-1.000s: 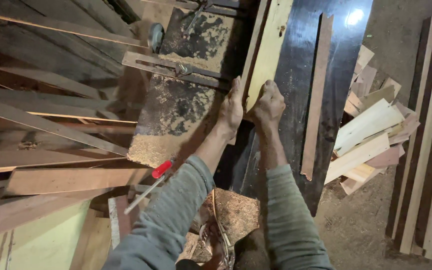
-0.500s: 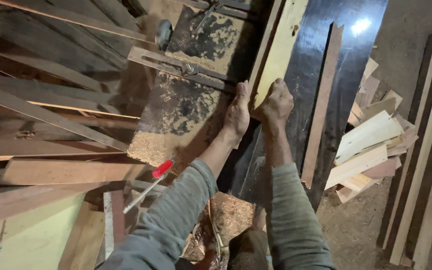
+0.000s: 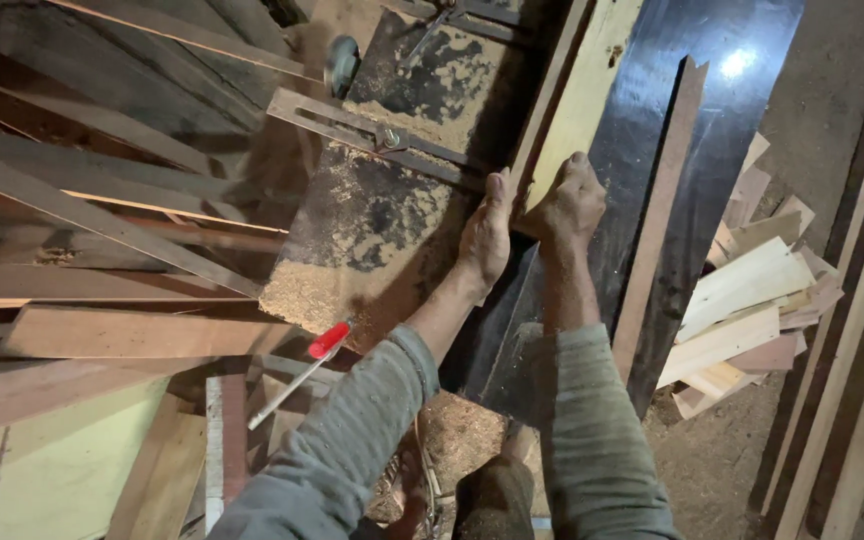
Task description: Ripping thin wooden boards into strips using a table saw
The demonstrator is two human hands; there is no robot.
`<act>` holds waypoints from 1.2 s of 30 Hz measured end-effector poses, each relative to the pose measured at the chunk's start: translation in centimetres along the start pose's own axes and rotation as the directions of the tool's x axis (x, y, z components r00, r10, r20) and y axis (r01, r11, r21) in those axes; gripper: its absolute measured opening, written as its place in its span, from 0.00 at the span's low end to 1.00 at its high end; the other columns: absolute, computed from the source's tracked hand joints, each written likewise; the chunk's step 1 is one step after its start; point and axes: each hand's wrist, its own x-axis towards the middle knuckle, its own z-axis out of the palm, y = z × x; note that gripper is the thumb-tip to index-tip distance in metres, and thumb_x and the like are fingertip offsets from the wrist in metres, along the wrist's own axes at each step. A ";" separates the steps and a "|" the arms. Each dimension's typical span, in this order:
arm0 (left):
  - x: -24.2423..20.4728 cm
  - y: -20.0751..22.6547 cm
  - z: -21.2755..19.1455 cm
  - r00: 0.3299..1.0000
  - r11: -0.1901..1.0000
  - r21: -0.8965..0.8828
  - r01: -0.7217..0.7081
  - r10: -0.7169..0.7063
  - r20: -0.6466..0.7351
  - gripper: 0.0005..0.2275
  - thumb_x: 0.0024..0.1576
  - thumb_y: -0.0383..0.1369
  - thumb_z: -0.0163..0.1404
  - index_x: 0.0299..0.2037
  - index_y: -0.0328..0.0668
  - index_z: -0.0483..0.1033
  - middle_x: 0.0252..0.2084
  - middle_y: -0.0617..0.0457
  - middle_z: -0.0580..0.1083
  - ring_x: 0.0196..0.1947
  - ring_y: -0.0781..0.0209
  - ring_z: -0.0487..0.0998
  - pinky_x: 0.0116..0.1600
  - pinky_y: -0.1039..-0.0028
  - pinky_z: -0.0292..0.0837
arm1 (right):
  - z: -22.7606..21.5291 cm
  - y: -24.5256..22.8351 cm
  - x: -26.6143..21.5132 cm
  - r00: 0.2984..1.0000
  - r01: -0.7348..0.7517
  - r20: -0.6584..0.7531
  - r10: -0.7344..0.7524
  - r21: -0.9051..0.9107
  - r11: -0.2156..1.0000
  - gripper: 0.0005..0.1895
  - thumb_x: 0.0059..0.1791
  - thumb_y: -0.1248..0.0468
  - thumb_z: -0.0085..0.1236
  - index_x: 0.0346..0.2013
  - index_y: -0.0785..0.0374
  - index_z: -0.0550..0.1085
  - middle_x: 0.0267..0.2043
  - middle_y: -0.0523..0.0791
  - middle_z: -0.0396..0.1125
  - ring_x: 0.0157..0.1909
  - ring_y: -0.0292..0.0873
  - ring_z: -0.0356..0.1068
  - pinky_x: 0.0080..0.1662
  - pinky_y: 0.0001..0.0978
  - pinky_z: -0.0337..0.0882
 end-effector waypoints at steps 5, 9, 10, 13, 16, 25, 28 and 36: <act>0.1 -0.2 -0.3 1.000 0.999 0.044 -0.004 0.003 0.011 0.44 0.66 0.68 0.15 0.82 0.41 0.50 0.81 0.33 0.54 0.82 0.30 0.47 0.84 0.41 0.38 | 0.0 0.6 1.2 1.000 -0.014 0.006 0.014 0.002 1.000 0.27 0.56 0.38 0.44 0.46 0.51 0.83 0.43 0.59 0.77 0.54 0.67 0.74 0.55 0.60 0.69; -0.3 0.3 -0.2 1.000 1.000 0.018 -0.006 0.006 -0.005 0.43 0.67 0.67 0.16 0.82 0.43 0.49 0.81 0.31 0.52 0.81 0.27 0.45 0.83 0.37 0.37 | 0.0 0.4 1.4 1.000 -0.016 0.019 0.017 -0.015 1.000 0.26 0.56 0.39 0.44 0.46 0.51 0.82 0.43 0.58 0.75 0.53 0.66 0.73 0.55 0.59 0.69; -0.5 0.6 -0.3 1.000 0.999 0.041 0.019 -0.019 -0.012 0.43 0.66 0.68 0.16 0.82 0.46 0.50 0.81 0.34 0.54 0.81 0.28 0.47 0.83 0.39 0.38 | 0.1 0.2 1.6 1.000 -0.019 0.023 0.020 -0.023 1.000 0.25 0.56 0.39 0.44 0.45 0.51 0.81 0.42 0.58 0.75 0.53 0.66 0.73 0.55 0.58 0.68; -0.2 0.0 -0.2 0.999 0.997 0.060 0.045 -0.044 -0.025 0.42 0.66 0.69 0.16 0.82 0.51 0.52 0.81 0.37 0.55 0.81 0.30 0.49 0.83 0.40 0.39 | 0.2 -0.2 2.3 0.999 -0.025 0.032 0.027 -0.043 0.999 0.24 0.56 0.40 0.44 0.45 0.51 0.80 0.42 0.57 0.74 0.53 0.65 0.71 0.54 0.57 0.68; -0.5 0.6 -0.3 0.998 0.997 0.065 0.051 -0.049 -0.040 0.42 0.65 0.69 0.17 0.82 0.53 0.53 0.81 0.36 0.56 0.81 0.28 0.49 0.83 0.38 0.39 | 0.4 -0.6 3.0 0.999 -0.029 0.045 0.032 -0.057 0.998 0.23 0.56 0.40 0.44 0.45 0.51 0.79 0.42 0.56 0.73 0.52 0.64 0.70 0.53 0.56 0.67; -1.7 1.2 -0.3 0.999 0.996 0.088 -0.002 0.005 -0.033 0.38 0.69 0.65 0.19 0.81 0.52 0.52 0.80 0.33 0.55 0.79 0.21 0.51 0.78 0.25 0.45 | 0.4 -1.3 4.2 0.996 -0.049 0.066 0.056 -0.107 0.993 0.20 0.55 0.42 0.44 0.44 0.50 0.75 0.41 0.53 0.70 0.51 0.60 0.66 0.52 0.53 0.66; -1.7 0.9 -0.1 0.999 0.994 0.107 0.019 -0.014 -0.041 0.38 0.68 0.66 0.19 0.81 0.53 0.52 0.80 0.35 0.55 0.78 0.21 0.52 0.78 0.25 0.46 | 0.2 -1.5 4.6 0.995 -0.058 0.072 0.068 -0.124 0.991 0.19 0.55 0.43 0.44 0.43 0.50 0.74 0.41 0.52 0.69 0.50 0.59 0.65 0.51 0.52 0.65; -1.2 -0.1 0.0 0.999 0.996 0.093 0.011 -0.007 -0.046 0.38 0.67 0.68 0.20 0.81 0.57 0.54 0.81 0.39 0.56 0.78 0.22 0.53 0.78 0.24 0.47 | 0.5 -2.9 5.3 0.994 -0.065 0.078 0.078 -0.155 0.986 0.16 0.54 0.45 0.43 0.42 0.50 0.71 0.41 0.50 0.66 0.49 0.57 0.62 0.50 0.50 0.64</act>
